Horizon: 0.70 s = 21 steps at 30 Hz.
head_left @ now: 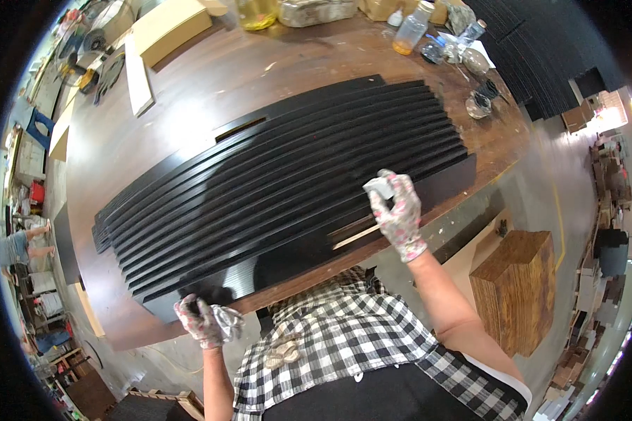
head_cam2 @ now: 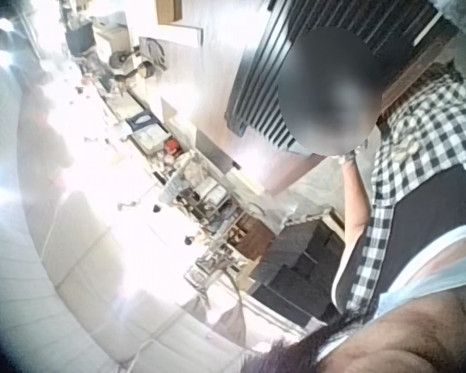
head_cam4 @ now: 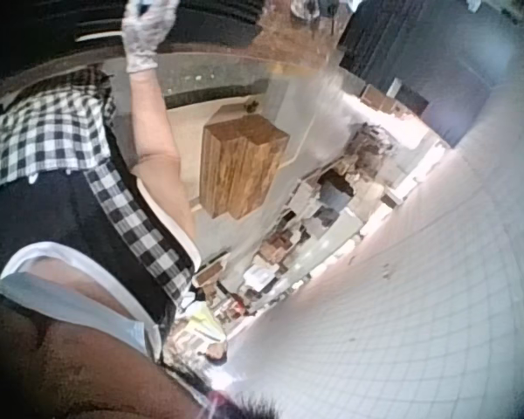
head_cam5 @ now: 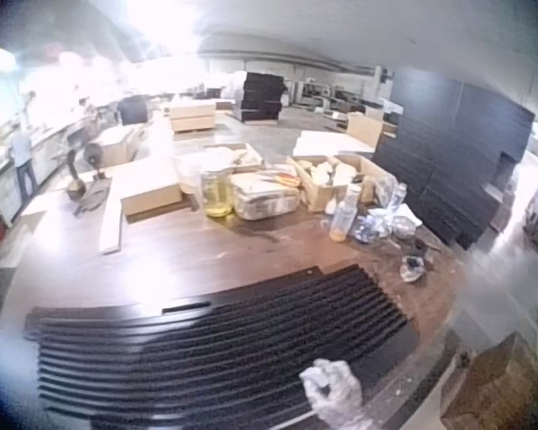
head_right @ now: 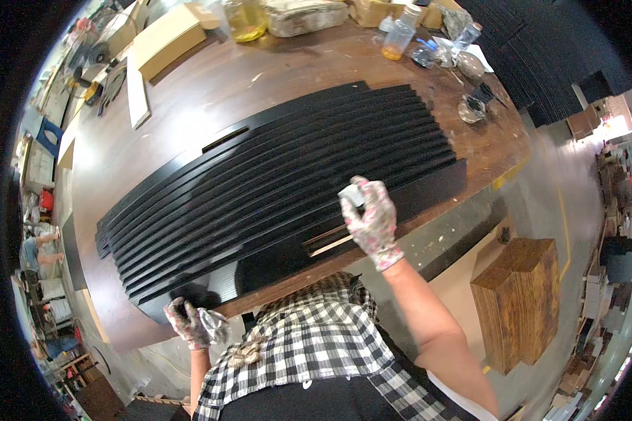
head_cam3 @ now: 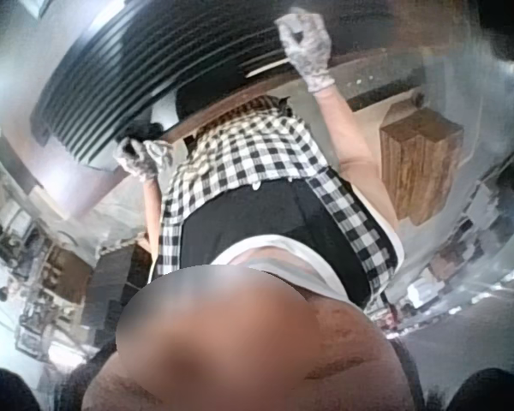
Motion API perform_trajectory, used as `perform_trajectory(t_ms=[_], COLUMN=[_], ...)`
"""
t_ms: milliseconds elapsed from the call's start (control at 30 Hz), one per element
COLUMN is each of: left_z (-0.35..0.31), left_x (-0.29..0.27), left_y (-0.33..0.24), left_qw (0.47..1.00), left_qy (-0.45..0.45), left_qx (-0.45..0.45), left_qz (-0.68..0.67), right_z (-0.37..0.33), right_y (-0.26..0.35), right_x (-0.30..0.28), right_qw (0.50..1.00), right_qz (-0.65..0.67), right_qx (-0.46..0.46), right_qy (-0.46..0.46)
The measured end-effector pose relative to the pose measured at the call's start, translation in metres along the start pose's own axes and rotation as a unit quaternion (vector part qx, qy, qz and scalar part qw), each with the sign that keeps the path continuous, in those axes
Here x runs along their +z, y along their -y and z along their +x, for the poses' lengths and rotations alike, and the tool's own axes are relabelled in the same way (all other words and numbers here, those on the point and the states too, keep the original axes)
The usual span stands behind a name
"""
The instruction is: Applying a liquid finish or cleaning agent to a black grooved wooden furniture component using a cloth and small applicators.
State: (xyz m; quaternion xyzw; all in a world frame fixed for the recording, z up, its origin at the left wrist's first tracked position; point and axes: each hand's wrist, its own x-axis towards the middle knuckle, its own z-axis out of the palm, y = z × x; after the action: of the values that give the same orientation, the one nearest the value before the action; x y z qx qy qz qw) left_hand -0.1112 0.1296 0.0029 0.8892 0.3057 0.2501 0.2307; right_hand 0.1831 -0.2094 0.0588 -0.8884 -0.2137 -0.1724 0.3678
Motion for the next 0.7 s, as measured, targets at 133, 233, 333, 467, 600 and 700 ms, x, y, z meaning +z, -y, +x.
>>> perform_trajectory(t_ms=[133,233,333,467,600,700], left_z=[-0.003,0.005,0.012,0.017,0.004,0.003], left_x=[0.000,0.000,-0.002,-0.012,-0.014,-0.026], left_y=[-0.016,-0.020,-0.019,-0.006,0.018,0.024], left_qw=[0.994,0.986,0.976,0.954,0.932,0.893], left_qy=[0.065,0.098,0.127,0.151,0.273,0.360], left_qx=[0.053,0.088,0.108,0.169,0.170,0.130], left_qz=[-0.068,-0.103,-0.141,-0.196,-0.167,-0.235], right_z=[-0.016,-0.024,-0.033,-0.048,-0.060,-0.067], right_y=[0.062,0.115,0.164,0.238,0.308,0.359], right_x=[0.048,0.084,0.119,0.165,0.208,0.242], right_qw=[0.992,0.987,0.977,0.957,0.929,0.911], right_qz=[0.091,0.107,0.136,0.163,0.177,0.183], right_qx=[-0.072,-0.085,-0.106,-0.167,-0.209,-0.258], right_qy=[0.039,0.080,0.123,0.173,0.248,0.264])
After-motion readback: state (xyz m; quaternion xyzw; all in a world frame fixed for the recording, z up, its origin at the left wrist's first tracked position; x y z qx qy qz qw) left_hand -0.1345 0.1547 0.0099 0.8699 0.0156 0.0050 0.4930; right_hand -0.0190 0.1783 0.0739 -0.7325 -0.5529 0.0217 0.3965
